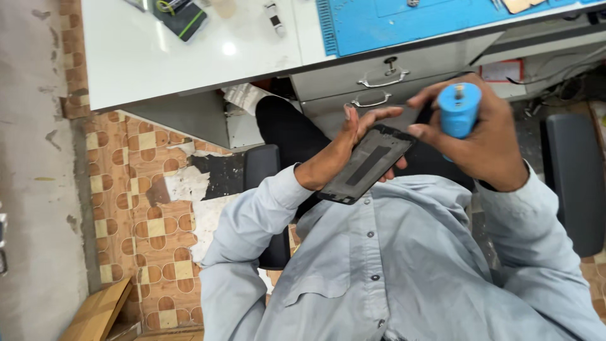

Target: The person sits at a repair bench and uses a blue electric screwdriver to unscrew screws from the back housing of a disassembled smartphone, holding the phone frame in one hand. They periodically wipe the screwdriver bit with a small tissue, then resume unscrewing and finally place the phone on the bench.

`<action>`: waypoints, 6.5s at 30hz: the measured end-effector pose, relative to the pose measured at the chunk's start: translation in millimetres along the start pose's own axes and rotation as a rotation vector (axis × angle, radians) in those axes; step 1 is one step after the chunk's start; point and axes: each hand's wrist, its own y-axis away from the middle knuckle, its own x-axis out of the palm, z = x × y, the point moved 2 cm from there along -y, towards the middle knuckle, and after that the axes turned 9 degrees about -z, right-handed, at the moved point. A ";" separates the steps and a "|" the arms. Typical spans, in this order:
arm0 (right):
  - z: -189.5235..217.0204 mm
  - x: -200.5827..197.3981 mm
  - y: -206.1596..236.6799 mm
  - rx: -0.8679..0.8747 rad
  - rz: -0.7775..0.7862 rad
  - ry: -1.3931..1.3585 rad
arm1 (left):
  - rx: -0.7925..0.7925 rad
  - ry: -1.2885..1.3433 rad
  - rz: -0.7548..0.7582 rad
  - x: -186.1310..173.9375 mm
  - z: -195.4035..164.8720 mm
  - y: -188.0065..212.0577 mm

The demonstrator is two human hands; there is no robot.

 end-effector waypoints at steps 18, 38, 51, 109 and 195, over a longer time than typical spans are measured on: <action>5.3 20.8 -21.9 0.139 0.294 -0.055 | -0.118 -0.037 0.203 -9.2 11.3 -10.1; -45.9 91.3 -28.4 0.688 -0.318 -1.127 | 0.833 -0.239 -0.277 -5.6 -34.0 -1.2; -61.3 100.6 5.5 0.644 -0.145 -1.148 | 0.717 0.464 -0.375 -24.6 -52.5 14.9; 60.0 92.1 48.9 -0.035 0.599 0.004 | 1.211 0.489 -0.299 -15.6 -55.3 70.9; 72.4 114.2 52.9 -0.668 0.201 0.251 | 1.288 0.346 -0.300 2.4 -29.0 55.8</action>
